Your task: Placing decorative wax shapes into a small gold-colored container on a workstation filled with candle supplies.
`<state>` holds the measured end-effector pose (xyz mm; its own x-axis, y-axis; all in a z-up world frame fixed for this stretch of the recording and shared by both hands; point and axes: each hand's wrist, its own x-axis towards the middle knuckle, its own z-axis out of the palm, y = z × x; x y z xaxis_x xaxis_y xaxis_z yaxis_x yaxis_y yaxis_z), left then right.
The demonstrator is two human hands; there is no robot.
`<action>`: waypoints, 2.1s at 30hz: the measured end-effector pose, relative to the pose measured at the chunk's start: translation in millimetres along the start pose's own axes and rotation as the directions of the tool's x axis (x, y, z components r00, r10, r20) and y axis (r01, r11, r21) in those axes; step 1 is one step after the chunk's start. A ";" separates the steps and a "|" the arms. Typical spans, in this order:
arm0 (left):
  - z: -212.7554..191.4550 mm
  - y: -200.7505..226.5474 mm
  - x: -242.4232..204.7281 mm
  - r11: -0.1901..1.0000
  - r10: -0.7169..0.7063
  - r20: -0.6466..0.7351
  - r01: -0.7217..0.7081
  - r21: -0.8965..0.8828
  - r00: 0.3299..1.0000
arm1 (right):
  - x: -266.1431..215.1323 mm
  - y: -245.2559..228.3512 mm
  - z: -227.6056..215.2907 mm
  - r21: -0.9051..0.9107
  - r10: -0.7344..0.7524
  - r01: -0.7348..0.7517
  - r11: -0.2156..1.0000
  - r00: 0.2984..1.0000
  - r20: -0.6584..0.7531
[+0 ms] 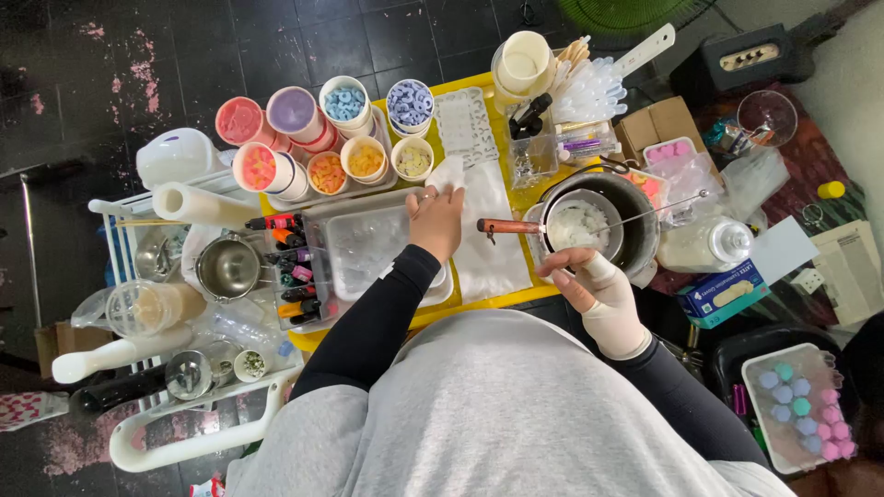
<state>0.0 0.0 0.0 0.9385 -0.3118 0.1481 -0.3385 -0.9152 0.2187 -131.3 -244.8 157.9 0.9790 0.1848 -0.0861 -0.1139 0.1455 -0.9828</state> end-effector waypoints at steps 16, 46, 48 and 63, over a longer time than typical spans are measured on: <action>-60.6 -63.3 -29.3 0.956 -0.114 -0.286 0.026 -0.294 0.952 | 9.3 9.8 66.9 -0.152 0.060 -0.051 0.987 0.997 0.055; -159.2 -26.3 -68.2 0.857 0.163 -0.485 -0.367 -0.361 0.859 | 9.5 26.9 78.1 -0.164 0.013 -0.023 0.986 0.998 -0.061; -181.7 -25.1 -85.5 0.771 0.315 -0.482 -0.516 -0.373 0.818 | 21.0 0.3 86.8 -0.596 -0.365 0.389 0.703 0.916 0.167; -195.8 -0.7 -120.7 0.726 0.161 -0.412 -0.390 -0.566 0.897 | 25.8 -13.4 103.7 -0.642 -0.406 0.581 0.499 0.812 0.420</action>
<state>-126.2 88.3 170.8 0.7596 -0.3220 0.5651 -0.6502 -0.3981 0.6471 -122.0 -141.2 185.9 0.7701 0.4991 0.3973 0.6209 -0.4441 -0.6459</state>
